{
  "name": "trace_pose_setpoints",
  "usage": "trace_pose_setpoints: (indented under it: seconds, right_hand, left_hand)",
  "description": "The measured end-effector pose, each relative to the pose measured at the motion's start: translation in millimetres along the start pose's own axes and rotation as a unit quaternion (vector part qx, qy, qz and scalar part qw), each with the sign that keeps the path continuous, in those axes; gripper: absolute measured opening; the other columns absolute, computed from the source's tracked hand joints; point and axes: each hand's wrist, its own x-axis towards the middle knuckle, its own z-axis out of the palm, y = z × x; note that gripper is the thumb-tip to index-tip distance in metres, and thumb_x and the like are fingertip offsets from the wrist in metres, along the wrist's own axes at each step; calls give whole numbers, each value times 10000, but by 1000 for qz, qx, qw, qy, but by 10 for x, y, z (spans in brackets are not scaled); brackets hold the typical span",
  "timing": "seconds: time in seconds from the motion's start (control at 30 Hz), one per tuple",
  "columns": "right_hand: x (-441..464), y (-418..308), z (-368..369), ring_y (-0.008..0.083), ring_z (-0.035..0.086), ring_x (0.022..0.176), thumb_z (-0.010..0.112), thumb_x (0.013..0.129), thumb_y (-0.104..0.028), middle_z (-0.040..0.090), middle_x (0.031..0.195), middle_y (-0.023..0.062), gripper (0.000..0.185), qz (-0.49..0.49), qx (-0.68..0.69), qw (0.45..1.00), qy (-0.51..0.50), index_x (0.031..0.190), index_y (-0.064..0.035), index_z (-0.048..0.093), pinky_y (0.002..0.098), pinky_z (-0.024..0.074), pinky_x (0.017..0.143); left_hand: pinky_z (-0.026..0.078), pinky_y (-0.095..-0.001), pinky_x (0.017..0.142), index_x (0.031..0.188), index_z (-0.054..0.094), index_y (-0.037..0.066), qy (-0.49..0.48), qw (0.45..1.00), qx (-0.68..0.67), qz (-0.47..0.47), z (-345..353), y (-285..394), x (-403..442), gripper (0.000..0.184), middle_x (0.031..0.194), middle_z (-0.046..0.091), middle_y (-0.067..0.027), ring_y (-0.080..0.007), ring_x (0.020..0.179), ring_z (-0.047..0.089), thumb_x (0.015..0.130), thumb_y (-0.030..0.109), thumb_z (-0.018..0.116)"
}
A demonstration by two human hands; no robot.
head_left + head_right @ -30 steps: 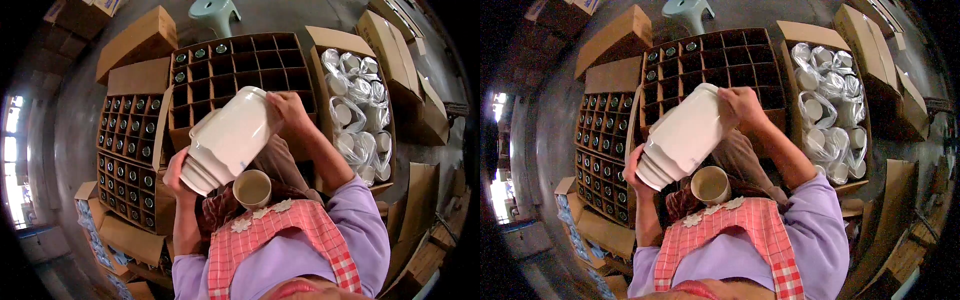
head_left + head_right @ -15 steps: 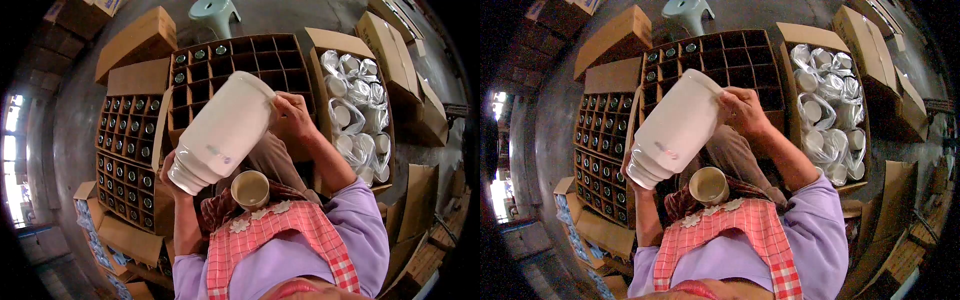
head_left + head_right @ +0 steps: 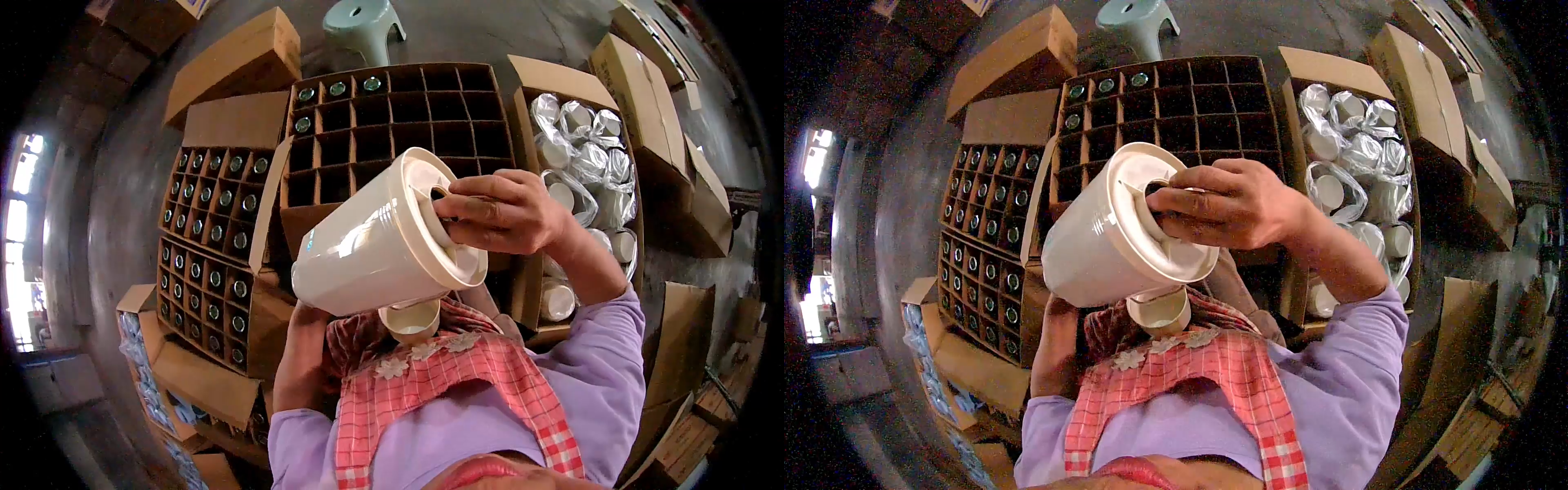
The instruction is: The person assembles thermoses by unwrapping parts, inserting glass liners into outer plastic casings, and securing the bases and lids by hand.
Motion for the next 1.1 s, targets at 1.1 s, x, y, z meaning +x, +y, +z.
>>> trace_pose_setpoints:
  seconds: [1.1]
  right_hand:
    - [-990,53,262,111,533,845,645,771,-157,594,927,72,322,620,448,641,52,1033,5,551,293,460,729]
  left_hand:
    - [516,-296,709,958,604,-82,41,703,596,387,774,274,-83,260,866,651,-134,-200,764,635,804,125,571]
